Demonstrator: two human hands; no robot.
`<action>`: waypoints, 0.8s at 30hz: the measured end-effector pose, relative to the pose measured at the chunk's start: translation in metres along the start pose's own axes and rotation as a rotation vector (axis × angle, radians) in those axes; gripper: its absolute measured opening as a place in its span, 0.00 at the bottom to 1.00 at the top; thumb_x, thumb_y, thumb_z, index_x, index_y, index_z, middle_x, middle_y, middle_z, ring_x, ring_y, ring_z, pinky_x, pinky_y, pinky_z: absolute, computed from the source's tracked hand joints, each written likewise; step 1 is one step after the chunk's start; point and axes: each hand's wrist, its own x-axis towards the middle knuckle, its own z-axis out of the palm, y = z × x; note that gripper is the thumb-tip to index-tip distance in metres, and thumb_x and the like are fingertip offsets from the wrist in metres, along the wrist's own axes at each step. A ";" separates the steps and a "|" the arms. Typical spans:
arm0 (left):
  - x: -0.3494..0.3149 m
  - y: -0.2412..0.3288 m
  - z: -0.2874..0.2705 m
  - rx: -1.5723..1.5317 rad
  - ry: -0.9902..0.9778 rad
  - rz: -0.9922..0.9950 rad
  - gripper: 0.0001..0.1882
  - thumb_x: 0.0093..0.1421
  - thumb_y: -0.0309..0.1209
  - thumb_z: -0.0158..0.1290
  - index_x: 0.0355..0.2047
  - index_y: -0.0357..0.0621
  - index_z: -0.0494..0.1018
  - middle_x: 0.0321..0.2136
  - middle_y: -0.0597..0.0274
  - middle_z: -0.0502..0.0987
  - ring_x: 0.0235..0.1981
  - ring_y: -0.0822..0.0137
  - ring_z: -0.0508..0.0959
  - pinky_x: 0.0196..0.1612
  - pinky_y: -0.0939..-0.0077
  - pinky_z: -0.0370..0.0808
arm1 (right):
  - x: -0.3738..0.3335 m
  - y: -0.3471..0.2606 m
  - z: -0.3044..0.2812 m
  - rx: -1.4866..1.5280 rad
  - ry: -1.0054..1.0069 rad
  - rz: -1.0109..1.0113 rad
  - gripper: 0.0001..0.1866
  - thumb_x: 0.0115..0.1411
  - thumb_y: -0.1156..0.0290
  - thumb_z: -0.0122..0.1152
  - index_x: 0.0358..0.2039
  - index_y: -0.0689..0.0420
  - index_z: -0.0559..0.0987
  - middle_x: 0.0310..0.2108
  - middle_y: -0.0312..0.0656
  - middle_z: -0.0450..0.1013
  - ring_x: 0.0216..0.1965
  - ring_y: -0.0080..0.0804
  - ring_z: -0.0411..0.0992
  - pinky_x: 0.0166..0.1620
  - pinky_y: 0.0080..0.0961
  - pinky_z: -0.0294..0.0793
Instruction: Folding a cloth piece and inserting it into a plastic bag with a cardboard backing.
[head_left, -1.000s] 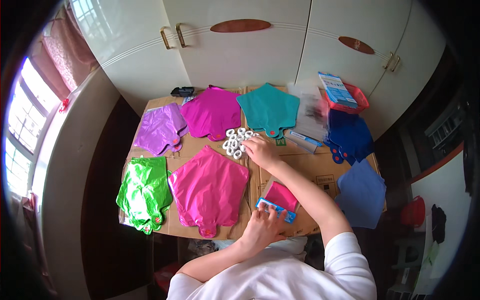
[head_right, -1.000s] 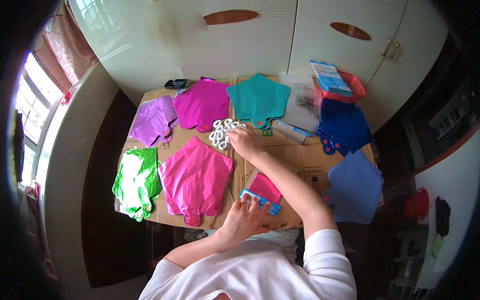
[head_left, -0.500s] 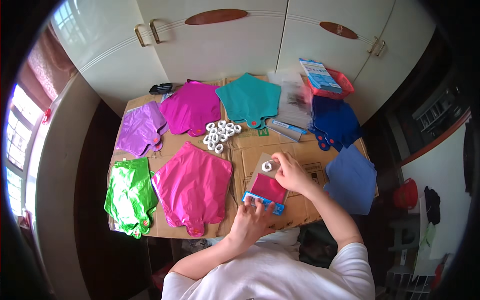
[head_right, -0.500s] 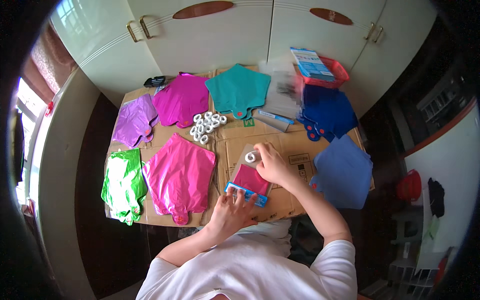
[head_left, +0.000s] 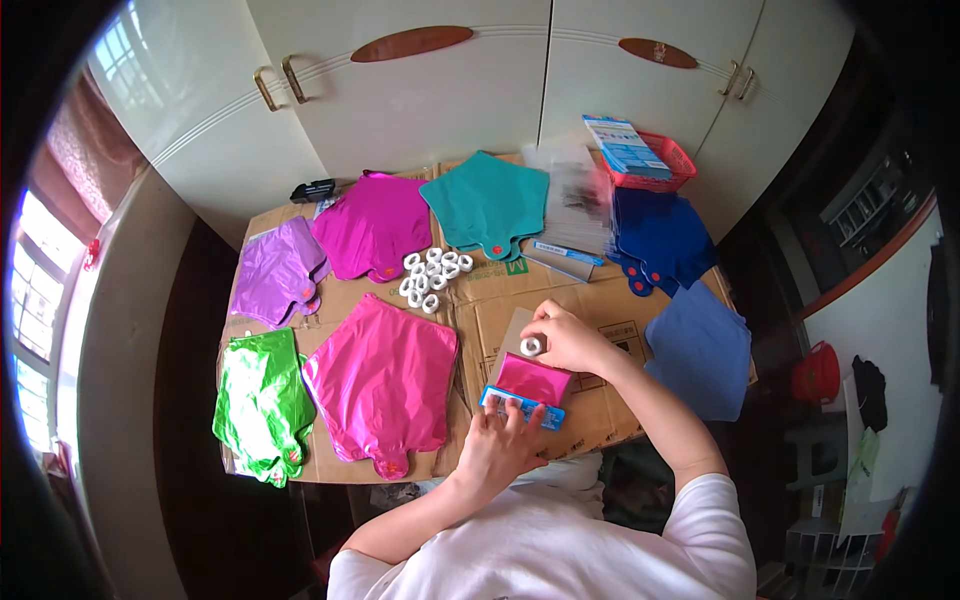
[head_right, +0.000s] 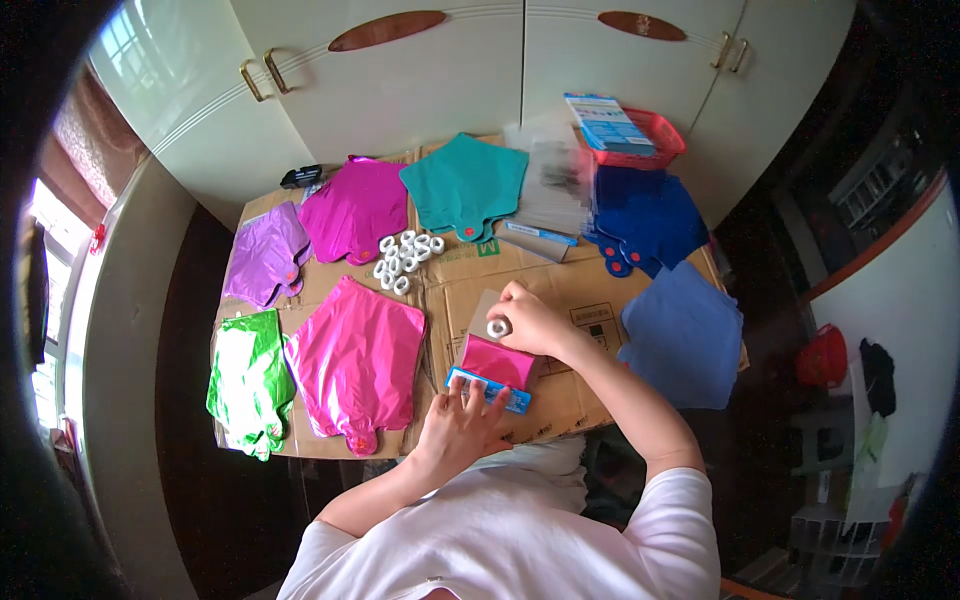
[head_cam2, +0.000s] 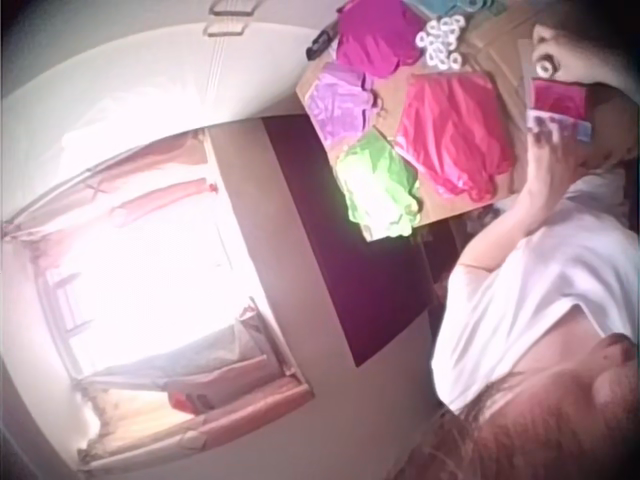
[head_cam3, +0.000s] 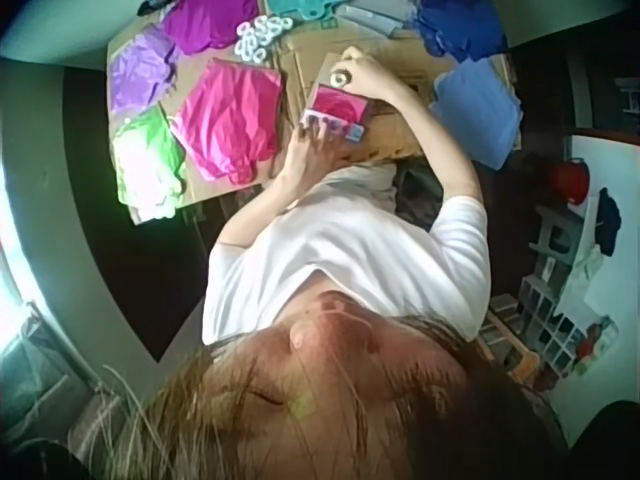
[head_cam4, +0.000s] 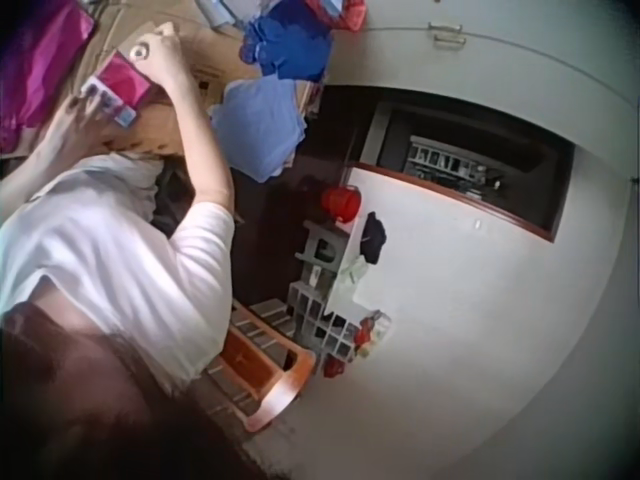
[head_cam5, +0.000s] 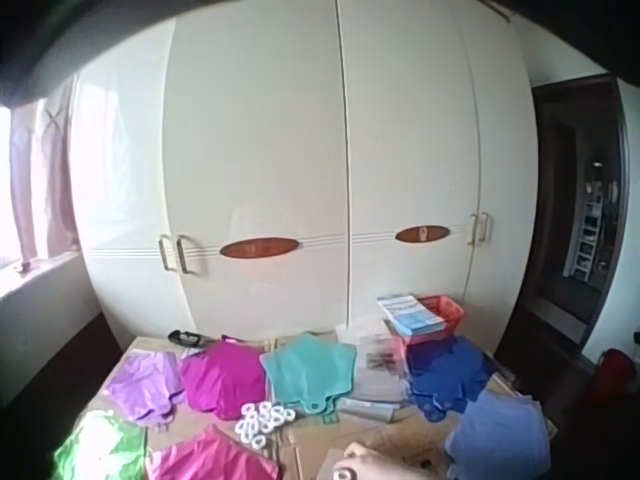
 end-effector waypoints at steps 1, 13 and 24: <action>-0.001 0.000 0.001 -0.005 -0.001 -0.004 0.42 0.46 0.63 0.54 0.57 0.56 0.64 0.48 0.47 0.68 0.48 0.44 0.70 0.39 0.62 0.72 | 0.000 -0.008 -0.006 0.031 -0.060 0.049 0.17 0.48 0.72 0.66 0.41 0.56 0.80 0.40 0.44 0.68 0.36 0.39 0.74 0.41 0.30 0.74; 0.002 -0.003 -0.002 -0.014 0.026 0.012 0.38 0.50 0.60 0.53 0.57 0.56 0.66 0.45 0.48 0.70 0.46 0.46 0.72 0.37 0.63 0.73 | -0.011 -0.007 -0.014 0.395 -0.337 0.249 0.13 0.61 0.63 0.57 0.36 0.61 0.81 0.28 0.41 0.77 0.28 0.21 0.71 0.36 0.23 0.71; 0.011 -0.017 -0.013 0.079 -0.010 0.128 0.25 0.55 0.36 0.49 0.55 0.56 0.67 0.37 0.57 0.71 0.35 0.57 0.77 0.34 0.71 0.74 | -0.001 -0.010 -0.006 0.102 -0.172 0.150 0.13 0.56 0.62 0.63 0.35 0.59 0.78 0.28 0.42 0.76 0.30 0.31 0.74 0.34 0.27 0.71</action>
